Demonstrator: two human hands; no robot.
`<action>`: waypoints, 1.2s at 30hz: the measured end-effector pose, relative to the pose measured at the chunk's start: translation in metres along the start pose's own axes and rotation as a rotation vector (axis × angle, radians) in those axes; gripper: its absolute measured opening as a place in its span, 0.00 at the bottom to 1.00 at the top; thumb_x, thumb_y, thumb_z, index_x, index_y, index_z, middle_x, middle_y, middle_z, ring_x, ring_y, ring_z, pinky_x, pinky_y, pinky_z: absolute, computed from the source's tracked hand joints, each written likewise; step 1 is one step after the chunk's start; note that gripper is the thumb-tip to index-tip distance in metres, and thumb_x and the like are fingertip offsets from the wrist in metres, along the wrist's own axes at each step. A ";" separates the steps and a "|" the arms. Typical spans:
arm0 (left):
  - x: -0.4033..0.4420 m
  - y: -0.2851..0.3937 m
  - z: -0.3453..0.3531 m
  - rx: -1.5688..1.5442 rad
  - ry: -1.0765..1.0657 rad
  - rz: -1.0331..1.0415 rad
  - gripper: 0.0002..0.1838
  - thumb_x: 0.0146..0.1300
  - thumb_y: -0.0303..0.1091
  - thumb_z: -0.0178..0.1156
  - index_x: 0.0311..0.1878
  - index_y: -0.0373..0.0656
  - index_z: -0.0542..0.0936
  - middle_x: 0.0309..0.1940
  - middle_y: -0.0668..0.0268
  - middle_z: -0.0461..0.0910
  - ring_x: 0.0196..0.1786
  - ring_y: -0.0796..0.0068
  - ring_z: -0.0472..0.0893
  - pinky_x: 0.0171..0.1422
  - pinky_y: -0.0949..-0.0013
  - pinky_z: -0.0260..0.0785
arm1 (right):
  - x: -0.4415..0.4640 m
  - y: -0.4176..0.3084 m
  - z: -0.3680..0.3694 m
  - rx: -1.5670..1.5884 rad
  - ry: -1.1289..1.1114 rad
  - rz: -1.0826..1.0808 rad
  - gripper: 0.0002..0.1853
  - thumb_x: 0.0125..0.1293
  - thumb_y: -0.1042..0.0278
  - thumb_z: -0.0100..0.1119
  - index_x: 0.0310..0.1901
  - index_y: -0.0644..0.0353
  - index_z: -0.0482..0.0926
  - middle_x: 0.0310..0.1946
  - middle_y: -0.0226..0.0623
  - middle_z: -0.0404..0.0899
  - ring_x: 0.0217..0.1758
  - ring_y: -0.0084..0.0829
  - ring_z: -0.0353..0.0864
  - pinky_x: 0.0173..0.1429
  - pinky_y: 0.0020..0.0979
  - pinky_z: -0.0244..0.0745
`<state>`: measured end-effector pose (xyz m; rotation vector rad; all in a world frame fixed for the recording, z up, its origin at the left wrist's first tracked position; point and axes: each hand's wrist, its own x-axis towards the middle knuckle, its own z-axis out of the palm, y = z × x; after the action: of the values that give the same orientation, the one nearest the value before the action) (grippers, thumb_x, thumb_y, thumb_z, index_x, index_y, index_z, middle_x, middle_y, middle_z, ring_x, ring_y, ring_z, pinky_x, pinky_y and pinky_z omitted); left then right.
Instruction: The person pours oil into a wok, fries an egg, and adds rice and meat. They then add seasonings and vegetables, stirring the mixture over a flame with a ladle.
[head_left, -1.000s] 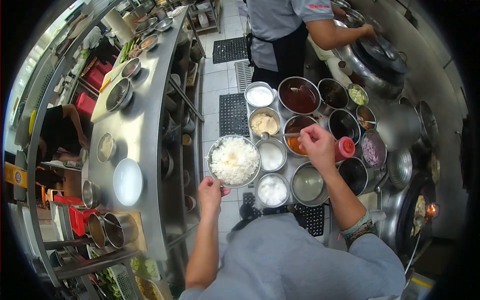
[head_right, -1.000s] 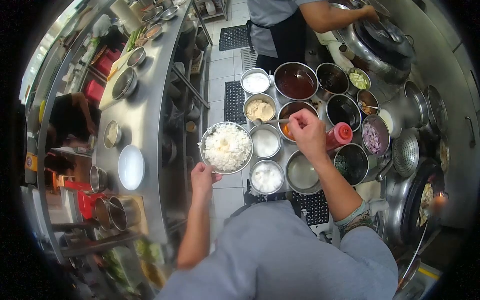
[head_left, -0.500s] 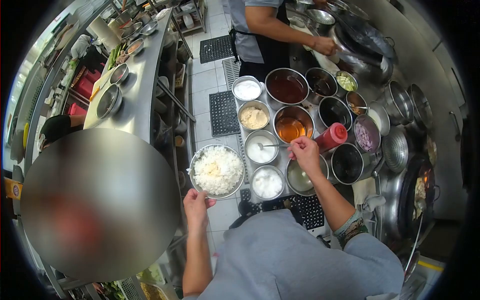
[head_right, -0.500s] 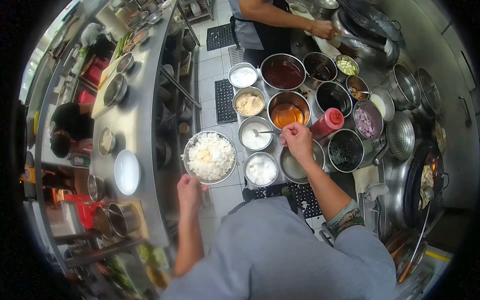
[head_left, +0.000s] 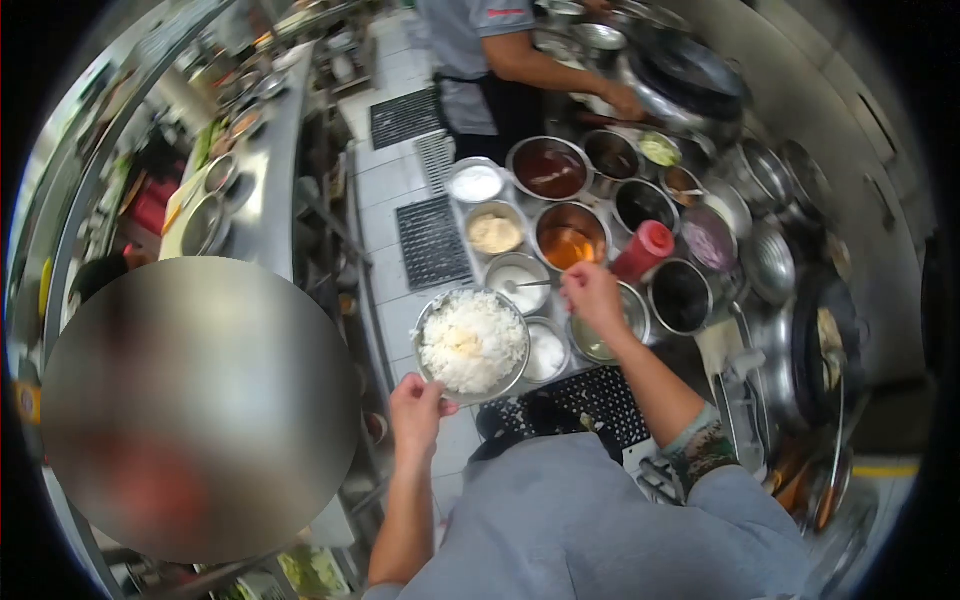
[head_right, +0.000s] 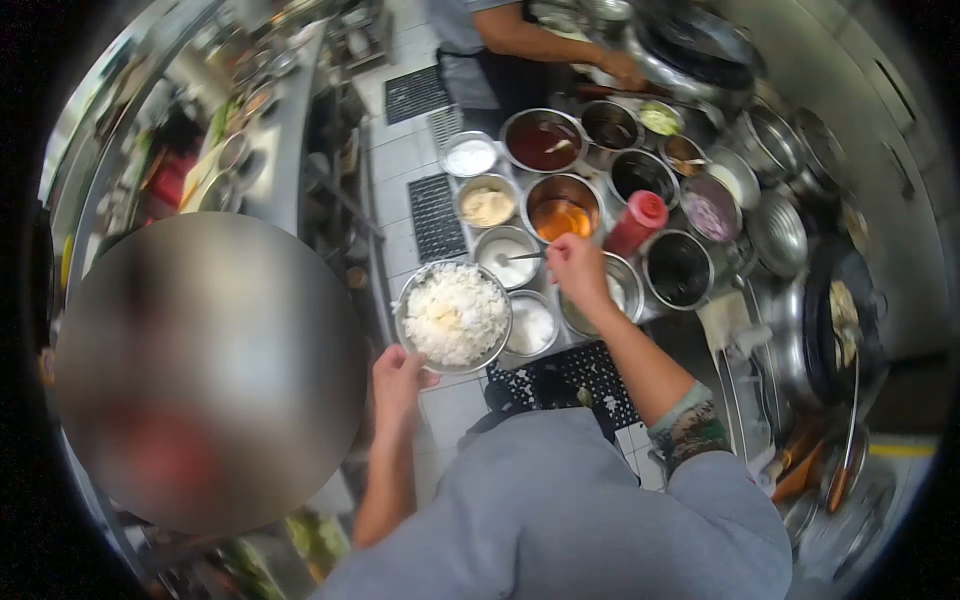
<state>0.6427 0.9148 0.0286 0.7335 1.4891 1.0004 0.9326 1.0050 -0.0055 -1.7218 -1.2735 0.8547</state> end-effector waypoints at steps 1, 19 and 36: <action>-0.007 0.008 0.001 0.010 -0.043 0.026 0.08 0.59 0.25 0.58 0.27 0.38 0.70 0.23 0.63 0.75 0.23 0.74 0.79 0.27 0.73 0.76 | -0.004 0.009 0.003 0.051 -0.028 0.046 0.09 0.62 0.69 0.59 0.39 0.67 0.79 0.23 0.40 0.82 0.21 0.27 0.81 0.25 0.30 0.75; -0.118 0.038 0.342 0.117 -0.985 0.044 0.02 0.60 0.25 0.55 0.33 0.37 0.75 0.25 0.64 0.77 0.23 0.76 0.77 0.29 0.74 0.74 | -0.409 0.156 -0.525 -1.009 0.519 0.862 0.29 0.63 0.63 0.55 0.67 0.48 0.64 0.43 0.53 0.79 0.47 0.50 0.79 0.50 0.48 0.74; -0.245 -0.105 0.766 1.238 -1.146 1.624 0.11 0.58 0.25 0.52 0.44 0.40 0.78 0.63 0.47 0.66 0.46 0.49 0.81 0.50 0.52 0.74 | -0.518 0.069 -0.528 -0.694 0.767 0.685 0.31 0.59 0.76 0.56 0.66 0.47 0.66 0.45 0.50 0.80 0.45 0.52 0.79 0.49 0.46 0.74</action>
<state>1.4452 0.7957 0.0482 2.9677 -0.0021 0.2332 1.2862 0.3824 0.1929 -2.7425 -0.4405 -0.0101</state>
